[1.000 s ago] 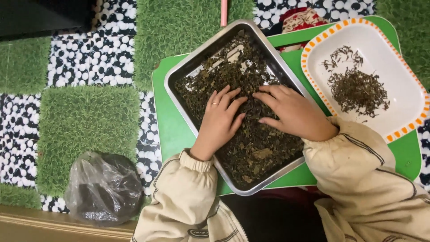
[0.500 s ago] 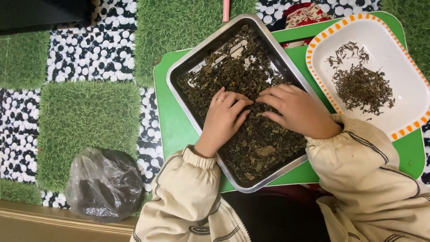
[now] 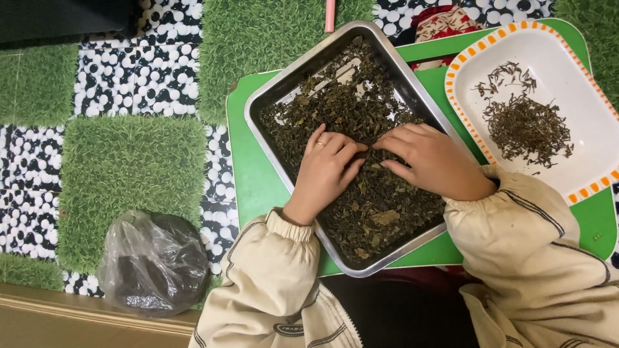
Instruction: Sorting dried tea leaves by hand to remove stems and debris into a separate tray
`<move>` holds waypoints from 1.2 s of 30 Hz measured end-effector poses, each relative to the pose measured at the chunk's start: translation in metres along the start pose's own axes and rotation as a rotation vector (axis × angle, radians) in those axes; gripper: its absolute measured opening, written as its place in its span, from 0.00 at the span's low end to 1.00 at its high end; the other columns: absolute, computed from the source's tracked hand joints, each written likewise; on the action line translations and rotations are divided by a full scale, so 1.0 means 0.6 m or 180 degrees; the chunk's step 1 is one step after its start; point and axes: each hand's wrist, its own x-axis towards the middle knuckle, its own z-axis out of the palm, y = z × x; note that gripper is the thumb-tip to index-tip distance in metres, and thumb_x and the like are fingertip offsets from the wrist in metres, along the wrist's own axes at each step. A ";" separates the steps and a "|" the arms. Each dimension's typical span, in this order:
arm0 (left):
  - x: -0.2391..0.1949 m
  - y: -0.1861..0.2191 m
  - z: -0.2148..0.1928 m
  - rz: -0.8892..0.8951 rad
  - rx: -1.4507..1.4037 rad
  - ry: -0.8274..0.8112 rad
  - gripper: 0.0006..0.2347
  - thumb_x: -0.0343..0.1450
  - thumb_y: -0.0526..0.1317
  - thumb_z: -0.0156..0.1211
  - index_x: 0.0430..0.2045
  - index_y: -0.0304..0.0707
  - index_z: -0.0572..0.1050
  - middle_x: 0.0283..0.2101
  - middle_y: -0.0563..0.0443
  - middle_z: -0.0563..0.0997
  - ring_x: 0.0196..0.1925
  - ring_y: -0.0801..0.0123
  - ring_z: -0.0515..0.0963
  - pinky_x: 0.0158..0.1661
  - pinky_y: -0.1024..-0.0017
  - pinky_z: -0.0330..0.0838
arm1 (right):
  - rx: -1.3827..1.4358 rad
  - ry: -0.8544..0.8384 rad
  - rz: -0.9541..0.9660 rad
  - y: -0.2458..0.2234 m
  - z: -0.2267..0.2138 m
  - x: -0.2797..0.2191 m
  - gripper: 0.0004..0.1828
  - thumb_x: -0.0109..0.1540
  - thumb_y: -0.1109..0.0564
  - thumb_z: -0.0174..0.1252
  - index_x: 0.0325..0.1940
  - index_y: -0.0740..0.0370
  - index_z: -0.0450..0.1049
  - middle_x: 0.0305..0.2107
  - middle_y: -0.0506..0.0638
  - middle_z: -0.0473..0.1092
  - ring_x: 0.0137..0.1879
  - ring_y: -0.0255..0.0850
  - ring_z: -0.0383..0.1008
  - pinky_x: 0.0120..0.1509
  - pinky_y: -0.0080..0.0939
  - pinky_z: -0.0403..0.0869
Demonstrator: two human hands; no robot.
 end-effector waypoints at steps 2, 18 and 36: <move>0.000 0.000 -0.001 -0.0012 0.0007 -0.0050 0.07 0.71 0.37 0.64 0.42 0.41 0.79 0.38 0.52 0.78 0.52 0.61 0.74 0.68 0.44 0.54 | 0.0020 -0.0027 0.0009 0.004 0.004 0.000 0.15 0.66 0.48 0.58 0.52 0.58 0.76 0.47 0.53 0.75 0.60 0.48 0.73 0.65 0.52 0.70; 0.001 0.000 0.001 0.0160 0.0029 0.0028 0.03 0.72 0.36 0.63 0.36 0.42 0.79 0.34 0.53 0.77 0.49 0.62 0.76 0.68 0.46 0.53 | 0.0004 0.0329 -0.0191 0.014 0.026 -0.006 0.08 0.65 0.55 0.59 0.46 0.57 0.79 0.42 0.49 0.76 0.55 0.46 0.75 0.62 0.49 0.71; -0.002 0.003 0.005 0.0075 -0.0331 0.0150 0.11 0.73 0.39 0.63 0.50 0.45 0.76 0.36 0.55 0.80 0.48 0.64 0.78 0.68 0.47 0.56 | 0.0170 0.0493 -0.0347 -0.005 0.002 0.000 0.11 0.65 0.51 0.61 0.46 0.60 0.77 0.42 0.53 0.76 0.58 0.49 0.74 0.64 0.53 0.71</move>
